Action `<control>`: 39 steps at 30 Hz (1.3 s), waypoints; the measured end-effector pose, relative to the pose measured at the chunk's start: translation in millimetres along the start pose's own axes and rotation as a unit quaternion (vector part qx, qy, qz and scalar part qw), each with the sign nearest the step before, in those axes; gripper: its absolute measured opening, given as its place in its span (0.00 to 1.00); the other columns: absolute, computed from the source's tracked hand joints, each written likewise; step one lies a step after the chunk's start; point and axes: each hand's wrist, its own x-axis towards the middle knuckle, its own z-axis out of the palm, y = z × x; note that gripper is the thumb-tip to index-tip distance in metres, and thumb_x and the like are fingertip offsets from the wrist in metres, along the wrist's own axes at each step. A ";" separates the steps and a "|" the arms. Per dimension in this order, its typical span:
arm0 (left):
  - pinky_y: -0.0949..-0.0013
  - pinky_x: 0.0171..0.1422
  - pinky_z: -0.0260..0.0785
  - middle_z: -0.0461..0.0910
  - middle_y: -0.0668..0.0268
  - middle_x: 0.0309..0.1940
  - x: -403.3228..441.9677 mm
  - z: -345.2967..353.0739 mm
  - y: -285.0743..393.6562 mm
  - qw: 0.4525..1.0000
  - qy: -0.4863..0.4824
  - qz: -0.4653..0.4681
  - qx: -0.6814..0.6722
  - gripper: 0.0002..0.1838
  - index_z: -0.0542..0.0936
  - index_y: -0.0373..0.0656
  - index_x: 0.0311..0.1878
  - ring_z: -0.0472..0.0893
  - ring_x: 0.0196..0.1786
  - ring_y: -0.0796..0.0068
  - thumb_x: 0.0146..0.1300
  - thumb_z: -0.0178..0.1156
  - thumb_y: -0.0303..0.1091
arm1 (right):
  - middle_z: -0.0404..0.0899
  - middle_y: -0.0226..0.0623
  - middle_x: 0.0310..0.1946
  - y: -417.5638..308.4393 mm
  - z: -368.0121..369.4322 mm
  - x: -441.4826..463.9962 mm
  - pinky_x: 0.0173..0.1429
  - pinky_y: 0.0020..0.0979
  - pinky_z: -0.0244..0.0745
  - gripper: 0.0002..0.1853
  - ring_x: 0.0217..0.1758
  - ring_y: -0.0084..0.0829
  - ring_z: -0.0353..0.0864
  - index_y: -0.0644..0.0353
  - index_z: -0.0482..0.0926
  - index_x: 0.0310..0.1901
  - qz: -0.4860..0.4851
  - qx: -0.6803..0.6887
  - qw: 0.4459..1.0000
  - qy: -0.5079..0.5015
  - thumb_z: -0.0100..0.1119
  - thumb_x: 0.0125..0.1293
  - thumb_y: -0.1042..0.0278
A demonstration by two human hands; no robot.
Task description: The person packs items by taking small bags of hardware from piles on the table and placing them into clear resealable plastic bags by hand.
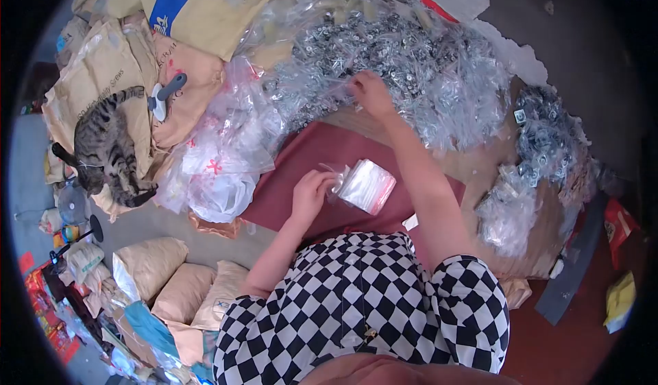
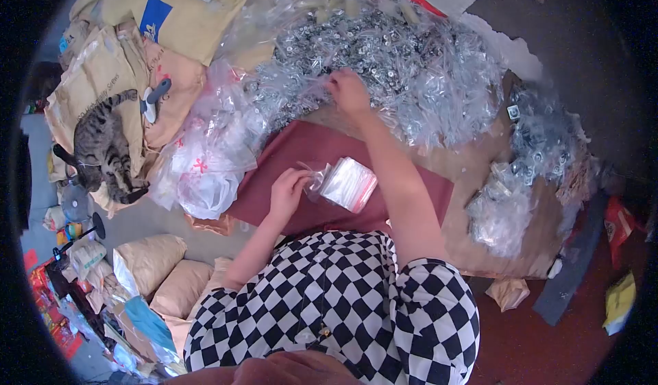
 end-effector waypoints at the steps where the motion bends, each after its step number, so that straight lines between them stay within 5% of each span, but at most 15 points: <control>1: 0.59 0.40 0.73 0.80 0.61 0.30 -1.8 -2.1 -3.6 1.000 0.028 0.005 0.004 0.07 0.84 0.40 0.33 0.81 0.34 0.57 0.56 0.71 0.32 | 0.85 0.47 0.42 2.0 -9.6 -3.4 0.49 0.44 0.79 0.10 0.45 0.48 0.85 0.57 0.83 0.45 -0.002 -0.004 1.000 -0.004 0.64 0.66 0.63; 8: 0.62 0.39 0.74 0.79 0.61 0.29 -2.9 -10.1 -28.4 0.996 -0.052 -0.045 0.061 0.10 0.81 0.39 0.34 0.82 0.35 0.60 0.54 0.74 0.30 | 0.86 0.43 0.36 43.9 -45.8 -22.0 0.43 0.38 0.80 0.11 0.37 0.38 0.87 0.61 0.80 0.44 0.244 0.140 0.960 0.003 0.64 0.67 0.63; 11: 0.63 0.36 0.74 0.76 0.63 0.25 3.2 -0.3 -20.9 0.993 0.009 -0.100 -0.062 0.12 0.80 0.40 0.35 0.80 0.31 0.61 0.53 0.75 0.30 | 0.86 0.42 0.35 42.4 -50.9 -20.4 0.43 0.38 0.80 0.10 0.37 0.37 0.87 0.61 0.80 0.44 0.282 0.120 0.952 0.014 0.65 0.67 0.65; 13: 0.60 0.42 0.74 0.77 0.62 0.31 10.1 -5.5 -5.7 0.975 0.066 -0.144 -0.154 0.12 0.80 0.42 0.38 0.79 0.37 0.59 0.54 0.74 0.30 | 0.86 0.43 0.36 40.3 -48.8 -22.0 0.44 0.39 0.80 0.10 0.38 0.38 0.87 0.61 0.80 0.43 0.288 0.111 0.951 0.011 0.65 0.66 0.65; 14: 0.60 0.42 0.74 0.77 0.62 0.31 12.5 -8.8 -8.5 0.975 0.067 -0.143 -0.153 0.12 0.80 0.42 0.38 0.79 0.37 0.59 0.54 0.74 0.30 | 0.86 0.43 0.37 38.2 -46.6 -22.8 0.45 0.40 0.80 0.10 0.40 0.40 0.87 0.60 0.80 0.43 0.212 0.064 0.975 -0.017 0.65 0.66 0.66; 16: 0.56 0.53 0.71 0.76 0.60 0.39 16.0 -19.3 -18.1 0.981 0.090 0.110 0.134 0.10 0.81 0.43 0.39 0.77 0.47 0.55 0.55 0.72 0.29 | 0.86 0.43 0.38 30.5 -46.5 -19.0 0.46 0.41 0.79 0.09 0.42 0.43 0.87 0.60 0.80 0.44 0.134 0.017 0.990 -0.045 0.64 0.65 0.66; 18: 0.54 0.57 0.68 0.75 0.60 0.42 11.9 -25.1 -22.8 0.973 0.091 0.108 0.181 0.09 0.81 0.43 0.39 0.75 0.51 0.54 0.56 0.70 0.29 | 0.85 0.43 0.40 21.1 -51.7 -9.8 0.49 0.44 0.79 0.13 0.45 0.46 0.85 0.57 0.81 0.49 -0.034 -0.106 0.983 -0.148 0.62 0.64 0.67; 21: 0.51 0.60 0.65 0.75 0.60 0.41 10.4 -30.0 -33.5 0.965 0.097 0.111 0.218 0.07 0.81 0.43 0.38 0.75 0.52 0.54 0.56 0.67 0.29 | 0.85 0.43 0.40 -20.8 -62.5 11.3 0.49 0.45 0.79 0.14 0.46 0.46 0.85 0.53 0.82 0.51 -0.096 -0.136 0.984 -0.057 0.58 0.64 0.69; 27: 0.50 0.58 0.69 0.78 0.60 0.34 13.9 -27.3 -39.5 0.970 0.041 0.149 0.186 0.17 0.84 0.46 0.52 0.79 0.48 0.53 0.58 0.65 0.27 | 0.85 0.40 0.45 -17.8 -15.4 59.3 0.48 0.44 0.82 0.12 0.51 0.44 0.84 0.52 0.84 0.47 -0.138 -0.276 0.949 -0.067 0.54 0.63 0.71; 30: 0.52 0.52 0.75 0.83 0.55 0.35 6.9 -20.1 -32.7 0.986 -0.093 0.019 0.135 0.34 0.70 0.49 0.73 0.84 0.41 0.51 0.61 0.64 0.30 | 0.84 0.38 0.47 -17.7 -4.8 70.4 0.45 0.43 0.83 0.13 0.53 0.43 0.83 0.53 0.84 0.48 -0.124 -0.304 0.940 -0.089 0.55 0.64 0.70; 31: 0.52 0.52 0.75 0.83 0.55 0.35 8.3 -22.3 -24.8 0.986 -0.091 0.019 0.137 0.34 0.70 0.49 0.73 0.84 0.41 0.51 0.61 0.64 0.30 | 0.84 0.38 0.47 -16.3 -1.8 70.8 0.45 0.43 0.83 0.13 0.53 0.43 0.83 0.53 0.84 0.48 -0.126 -0.303 0.941 -0.087 0.55 0.64 0.70; 33: 0.55 0.45 0.77 0.83 0.59 0.31 8.8 -23.5 -15.6 0.979 -0.160 -0.083 0.099 0.37 0.69 0.52 0.74 0.84 0.35 0.55 0.60 0.67 0.33 | 0.82 0.37 0.47 -12.1 -1.3 64.4 0.49 0.42 0.83 0.13 0.52 0.44 0.82 0.53 0.84 0.47 -0.104 -0.208 0.973 -0.003 0.57 0.62 0.71; 35: 0.56 0.39 0.77 0.83 0.61 0.29 7.4 -24.0 -17.6 0.982 -0.144 -0.058 0.103 0.38 0.68 0.53 0.74 0.84 0.31 0.56 0.60 0.69 0.36 | 0.82 0.36 0.48 -20.6 -22.3 48.8 0.53 0.41 0.82 0.11 0.52 0.42 0.82 0.54 0.84 0.46 -0.069 -0.142 0.987 0.025 0.58 0.63 0.71; 37: 0.56 0.41 0.77 0.83 0.60 0.29 11.3 -25.7 -13.3 0.983 -0.111 -0.081 0.124 0.28 0.77 0.52 0.67 0.84 0.33 0.55 0.61 0.67 0.34 | 0.81 0.35 0.49 -12.7 -43.0 37.0 0.56 0.40 0.81 0.09 0.53 0.40 0.82 0.54 0.84 0.45 -0.040 -0.083 0.994 0.056 0.59 0.65 0.72; 39: 0.56 0.41 0.76 0.83 0.59 0.29 9.1 -20.2 -31.3 0.994 -0.065 -0.025 0.090 0.22 0.81 0.50 0.61 0.84 0.33 0.55 0.62 0.66 0.33 | 0.81 0.33 0.50 10.0 -55.0 21.8 0.60 0.40 0.78 0.11 0.55 0.35 0.82 0.53 0.81 0.52 0.078 0.282 0.944 0.155 0.60 0.69 0.71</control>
